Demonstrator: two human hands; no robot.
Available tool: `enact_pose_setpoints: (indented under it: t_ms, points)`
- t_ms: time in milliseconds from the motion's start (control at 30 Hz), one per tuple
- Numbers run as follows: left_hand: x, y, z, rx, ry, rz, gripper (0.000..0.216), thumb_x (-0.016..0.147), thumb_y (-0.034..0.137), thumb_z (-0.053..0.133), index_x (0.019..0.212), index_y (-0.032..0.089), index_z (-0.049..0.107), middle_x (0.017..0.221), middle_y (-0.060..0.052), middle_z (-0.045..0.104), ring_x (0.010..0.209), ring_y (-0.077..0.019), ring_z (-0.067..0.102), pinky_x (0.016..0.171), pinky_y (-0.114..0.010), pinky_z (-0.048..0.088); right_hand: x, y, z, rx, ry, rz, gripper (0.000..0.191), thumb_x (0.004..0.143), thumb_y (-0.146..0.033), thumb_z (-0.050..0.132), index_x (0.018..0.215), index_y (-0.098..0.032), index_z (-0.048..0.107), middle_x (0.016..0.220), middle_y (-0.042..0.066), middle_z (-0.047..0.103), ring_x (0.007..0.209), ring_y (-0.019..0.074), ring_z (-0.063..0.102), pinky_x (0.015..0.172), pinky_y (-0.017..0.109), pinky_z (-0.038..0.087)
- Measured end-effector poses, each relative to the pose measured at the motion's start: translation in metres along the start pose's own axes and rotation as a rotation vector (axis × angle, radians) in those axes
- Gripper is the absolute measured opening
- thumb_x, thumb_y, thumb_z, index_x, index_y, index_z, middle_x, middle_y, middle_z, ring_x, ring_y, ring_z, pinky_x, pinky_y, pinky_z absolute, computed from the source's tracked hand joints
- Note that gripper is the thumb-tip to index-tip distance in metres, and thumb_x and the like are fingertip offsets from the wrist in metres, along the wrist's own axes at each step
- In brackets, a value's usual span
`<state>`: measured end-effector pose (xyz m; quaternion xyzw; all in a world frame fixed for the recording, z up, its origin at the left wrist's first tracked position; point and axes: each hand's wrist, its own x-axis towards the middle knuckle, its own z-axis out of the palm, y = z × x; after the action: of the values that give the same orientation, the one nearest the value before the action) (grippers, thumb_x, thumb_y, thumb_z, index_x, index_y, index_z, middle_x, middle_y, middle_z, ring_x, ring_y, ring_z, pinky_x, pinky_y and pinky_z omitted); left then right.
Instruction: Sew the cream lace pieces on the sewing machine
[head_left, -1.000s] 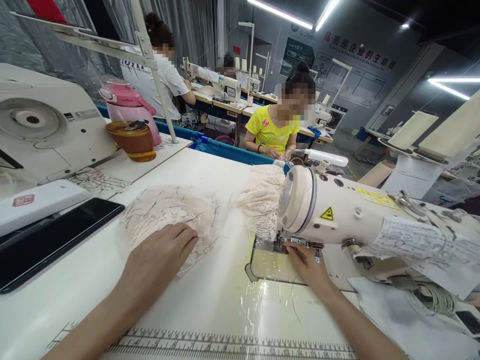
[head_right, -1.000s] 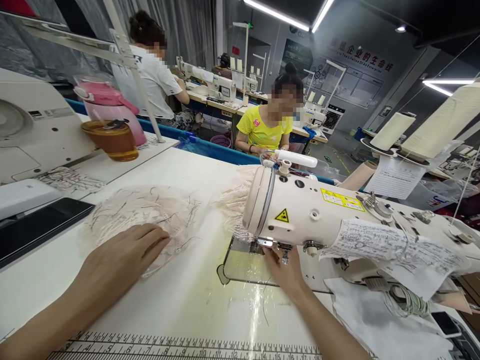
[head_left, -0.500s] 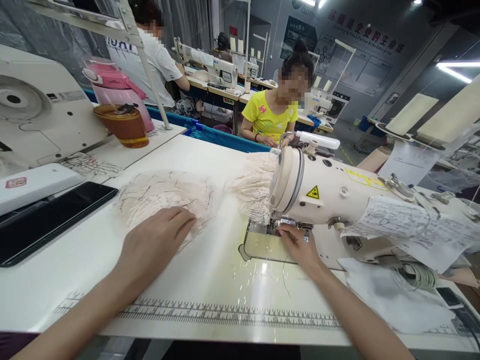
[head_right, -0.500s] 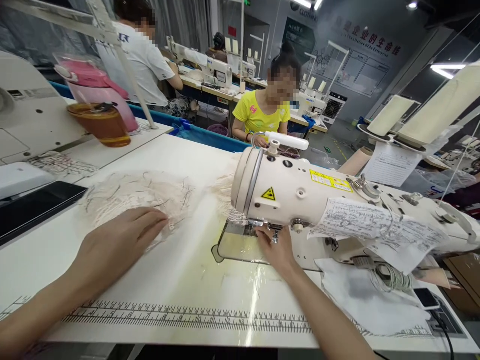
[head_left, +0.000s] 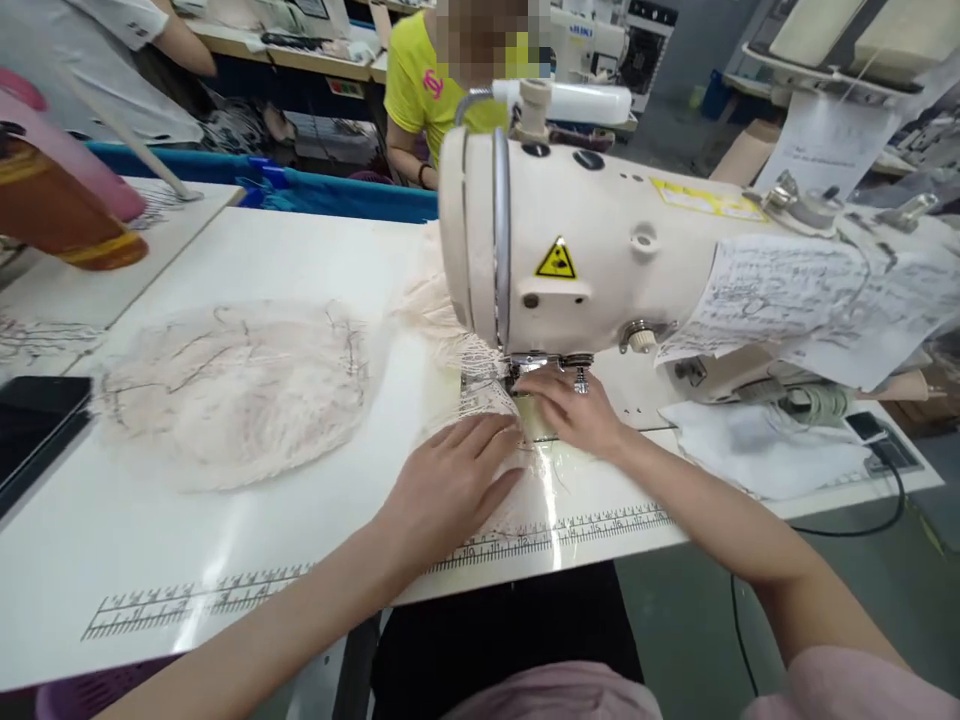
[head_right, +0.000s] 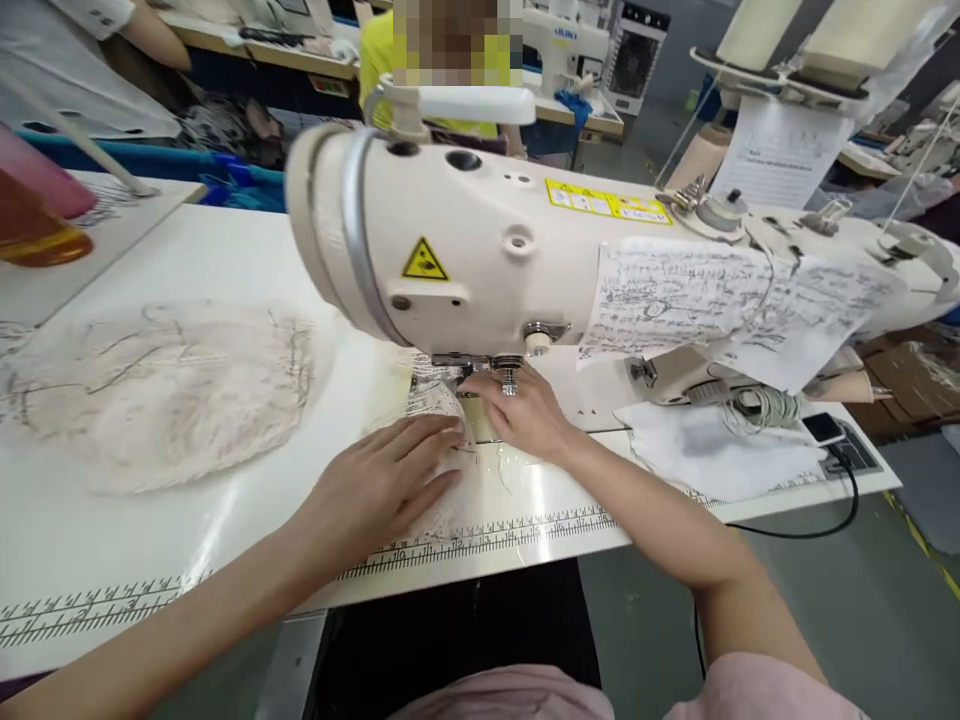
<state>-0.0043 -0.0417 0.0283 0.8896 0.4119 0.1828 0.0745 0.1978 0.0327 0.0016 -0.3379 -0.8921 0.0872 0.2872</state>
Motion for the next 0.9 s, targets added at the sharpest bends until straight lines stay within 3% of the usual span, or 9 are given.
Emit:
enact_pose_setpoints:
  t_ms: [100, 267, 467, 667, 900]
  points:
    - [-0.003, -0.002, 0.001, 0.145, -0.005, 0.042, 0.026, 0.093, 0.030, 0.043, 0.107, 0.015, 0.059, 0.116, -0.011, 0.063, 0.106, -0.0262, 0.060, 0.082, -0.038, 0.052, -0.002, -0.002, 0.002, -0.024, -0.091, -0.187, 0.049, 0.086, -0.003, 0.036, 0.126, -0.026, 0.052, 0.132, -0.004, 0.058, 0.120, 0.0144, 0.052, 0.088, 0.032, 0.047]
    - [0.003, -0.007, -0.003, 0.204, 0.012, 0.047, 0.030, 0.096, 0.029, 0.038, 0.086, 0.016, 0.063, 0.093, -0.007, 0.069, 0.082, -0.0207, 0.065, 0.065, -0.032, 0.053, -0.002, 0.002, 0.005, -0.128, -0.056, -0.228, 0.034, 0.088, -0.005, 0.040, 0.099, -0.023, 0.067, 0.105, -0.005, 0.071, 0.109, 0.0167, 0.058, 0.079, 0.033, 0.047]
    - [0.018, -0.021, 0.012, 0.351, 0.123, 0.092, 0.035, 0.093, 0.022, 0.043, 0.122, 0.007, 0.056, 0.124, -0.016, 0.061, 0.113, -0.0288, 0.059, 0.086, -0.041, 0.054, -0.001, 0.007, 0.005, -0.214, 0.073, -0.224, 0.028, 0.087, -0.006, 0.046, 0.092, -0.022, 0.069, 0.102, -0.005, 0.073, 0.101, 0.0164, 0.063, 0.078, 0.033, 0.045]
    - [0.026, -0.034, 0.017, 0.340, 0.116, 0.098, 0.038, 0.094, 0.023, 0.040, 0.122, 0.005, 0.057, 0.127, -0.016, 0.060, 0.118, -0.0288, 0.056, 0.092, -0.043, 0.052, -0.002, 0.010, 0.008, -0.277, 0.029, -0.124, 0.030, 0.086, -0.009, 0.047, 0.100, -0.025, 0.068, 0.109, -0.004, 0.071, 0.091, 0.0151, 0.065, 0.082, 0.034, 0.048]
    - [0.029, -0.044, 0.018, 0.335, 0.132, 0.115, 0.038, 0.094, 0.024, 0.040, 0.121, 0.006, 0.058, 0.126, -0.014, 0.060, 0.116, -0.0281, 0.058, 0.094, -0.043, 0.051, -0.005, 0.000, 0.005, -0.451, -0.051, -0.058, 0.037, 0.087, -0.010, 0.044, 0.114, -0.028, 0.063, 0.122, -0.005, 0.065, 0.083, 0.0148, 0.064, 0.061, 0.031, 0.044]
